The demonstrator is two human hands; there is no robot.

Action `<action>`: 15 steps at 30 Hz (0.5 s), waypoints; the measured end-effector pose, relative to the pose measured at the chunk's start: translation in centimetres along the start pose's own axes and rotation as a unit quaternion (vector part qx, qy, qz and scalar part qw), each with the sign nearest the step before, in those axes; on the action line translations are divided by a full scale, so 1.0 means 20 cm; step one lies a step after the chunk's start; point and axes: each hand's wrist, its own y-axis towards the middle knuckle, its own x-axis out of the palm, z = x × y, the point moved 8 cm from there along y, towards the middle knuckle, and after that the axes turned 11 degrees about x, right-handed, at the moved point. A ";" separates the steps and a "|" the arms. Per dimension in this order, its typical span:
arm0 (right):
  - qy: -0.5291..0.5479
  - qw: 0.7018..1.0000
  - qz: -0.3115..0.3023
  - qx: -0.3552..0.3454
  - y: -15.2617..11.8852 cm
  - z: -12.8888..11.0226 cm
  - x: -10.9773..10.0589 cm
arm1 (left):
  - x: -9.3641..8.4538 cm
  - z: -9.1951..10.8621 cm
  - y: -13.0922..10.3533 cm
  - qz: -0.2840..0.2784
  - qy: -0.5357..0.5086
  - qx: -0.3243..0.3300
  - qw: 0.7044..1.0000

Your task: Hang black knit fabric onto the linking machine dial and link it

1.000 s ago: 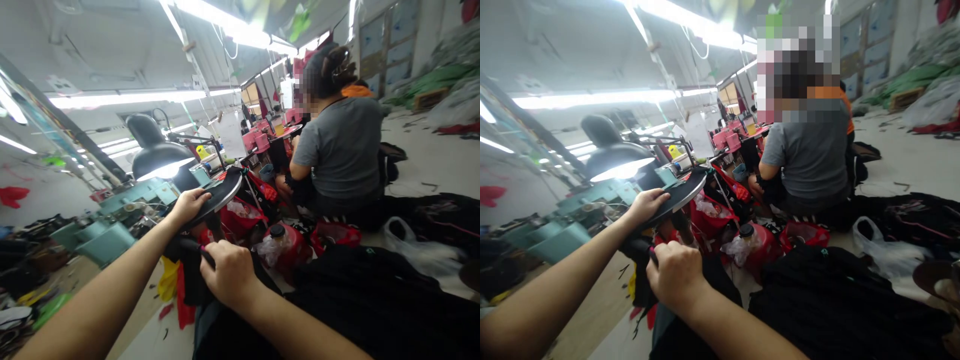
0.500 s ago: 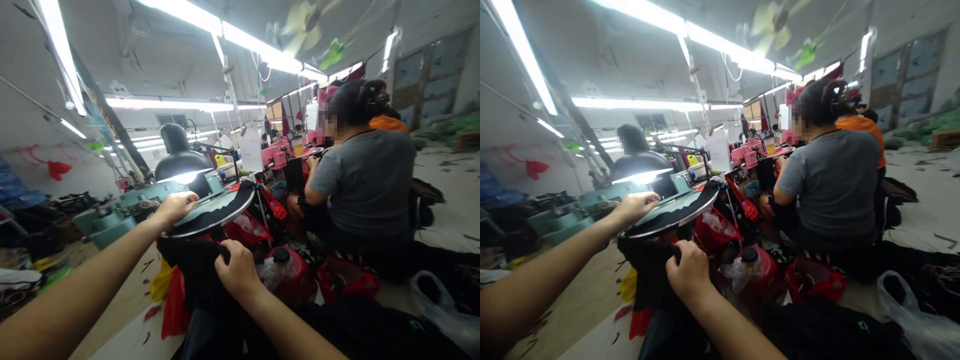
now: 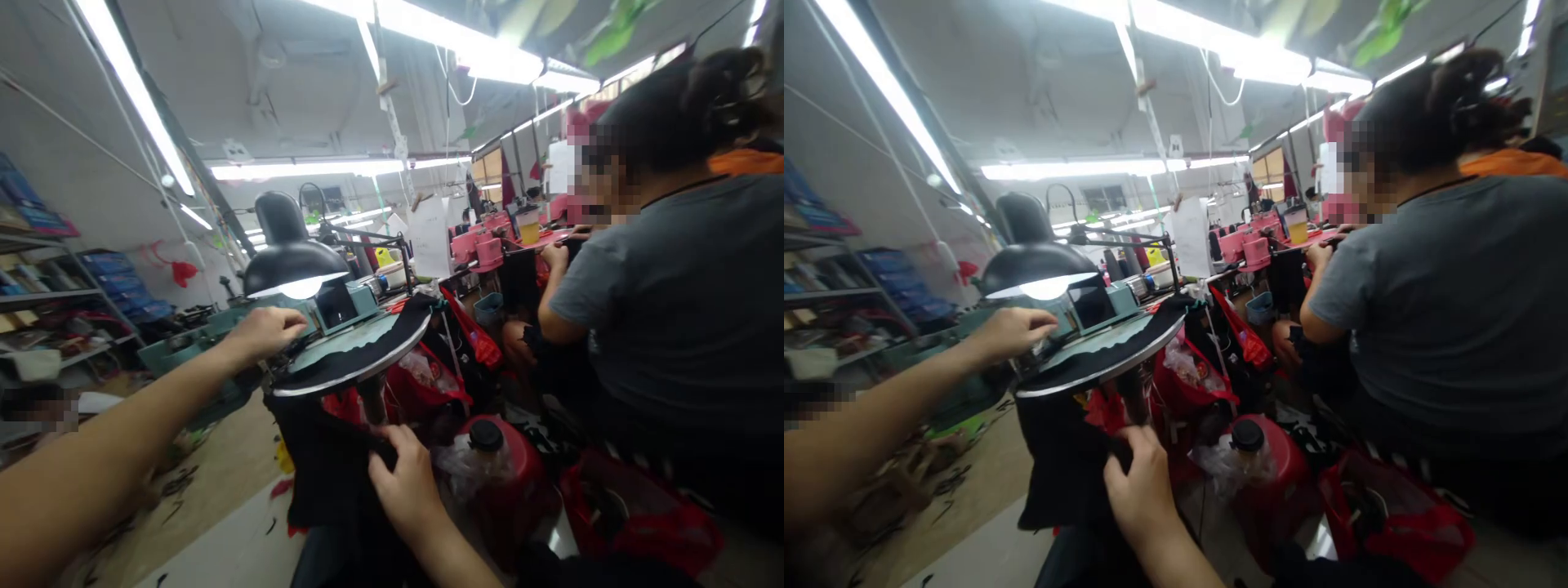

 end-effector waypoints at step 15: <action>-0.036 0.992 -0.121 0.025 -0.12 0.19 0.18 | 0.18 0.01 0.01 -0.136 0.104 -0.118 0.978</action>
